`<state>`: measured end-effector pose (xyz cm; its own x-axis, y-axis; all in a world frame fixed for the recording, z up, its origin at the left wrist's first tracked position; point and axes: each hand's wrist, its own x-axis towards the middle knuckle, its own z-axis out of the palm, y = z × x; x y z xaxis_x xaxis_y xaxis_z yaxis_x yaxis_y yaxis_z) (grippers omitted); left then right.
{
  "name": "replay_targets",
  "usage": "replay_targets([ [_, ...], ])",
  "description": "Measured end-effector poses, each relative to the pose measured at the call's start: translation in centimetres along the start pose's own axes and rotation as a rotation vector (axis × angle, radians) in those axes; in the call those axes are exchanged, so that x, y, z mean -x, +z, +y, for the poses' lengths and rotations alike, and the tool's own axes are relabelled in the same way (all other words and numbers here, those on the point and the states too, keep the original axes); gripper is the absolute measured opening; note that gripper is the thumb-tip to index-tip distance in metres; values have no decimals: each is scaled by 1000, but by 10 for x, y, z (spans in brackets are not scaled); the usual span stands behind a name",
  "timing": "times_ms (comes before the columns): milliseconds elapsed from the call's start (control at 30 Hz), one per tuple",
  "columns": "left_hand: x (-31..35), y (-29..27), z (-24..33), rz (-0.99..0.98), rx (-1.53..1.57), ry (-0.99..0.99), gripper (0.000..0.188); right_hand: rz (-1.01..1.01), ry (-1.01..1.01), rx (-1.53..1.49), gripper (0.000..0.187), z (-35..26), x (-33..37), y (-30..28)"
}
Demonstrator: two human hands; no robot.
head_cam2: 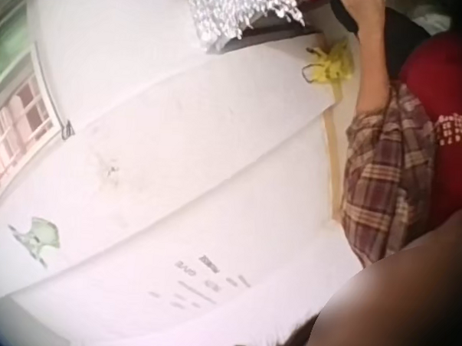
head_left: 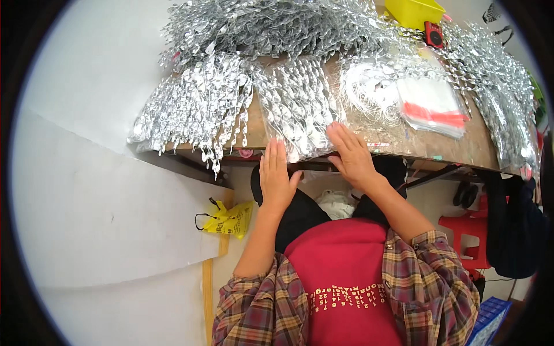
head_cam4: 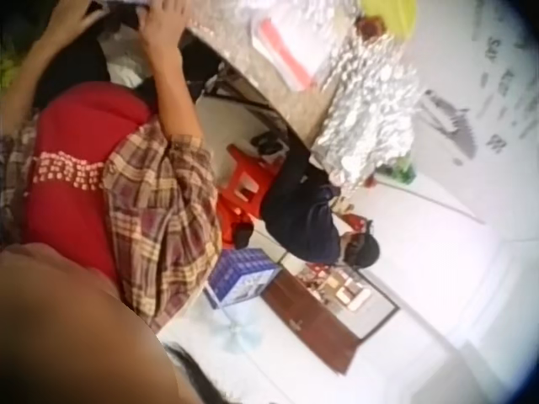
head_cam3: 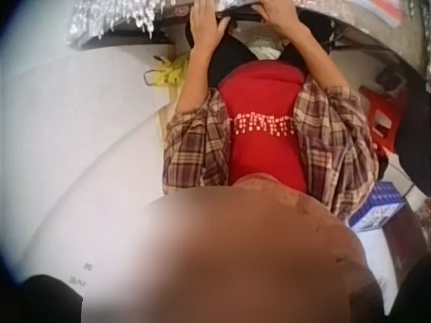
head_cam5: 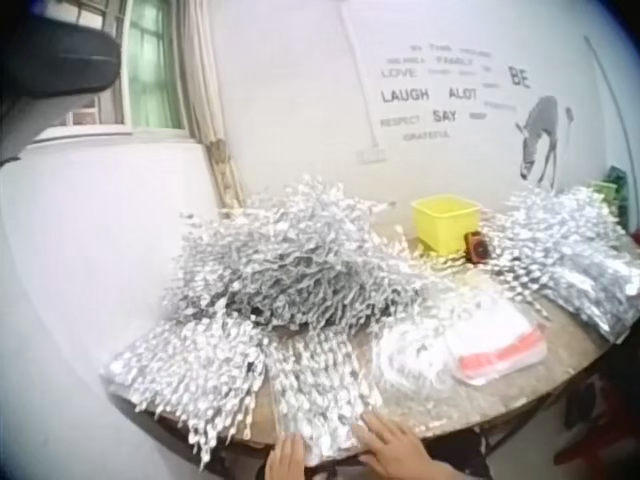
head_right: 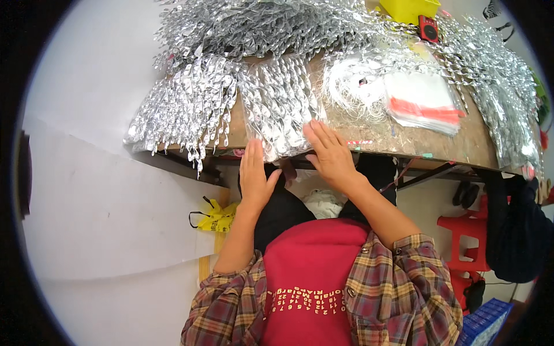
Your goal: Gathering bunches of silver tinsel decorations and placing them into clear plastic bags.
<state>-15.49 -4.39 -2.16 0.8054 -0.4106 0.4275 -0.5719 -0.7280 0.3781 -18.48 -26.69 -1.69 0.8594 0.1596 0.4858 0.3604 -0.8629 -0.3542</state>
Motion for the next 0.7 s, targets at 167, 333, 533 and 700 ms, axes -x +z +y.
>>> replay_targets([
  [167, 32, 21, 31, 136, 1028, -568, 65, 80, 33, 34, 65, 15, 12, 6],
  [333, -12, 38, 28, 43, 1883, -972, 45, 127, 32, -94, 53, 14, 19, -10],
  [533, -9, 33, 22, 165, 1831, -1037, 25, 251, 91, -216, 38, 9, 42, -39],
  [700, 5, -5, 40, 211, 1862, -823, 42, 279, 165, -267, 32, 12, 60, -66],
])
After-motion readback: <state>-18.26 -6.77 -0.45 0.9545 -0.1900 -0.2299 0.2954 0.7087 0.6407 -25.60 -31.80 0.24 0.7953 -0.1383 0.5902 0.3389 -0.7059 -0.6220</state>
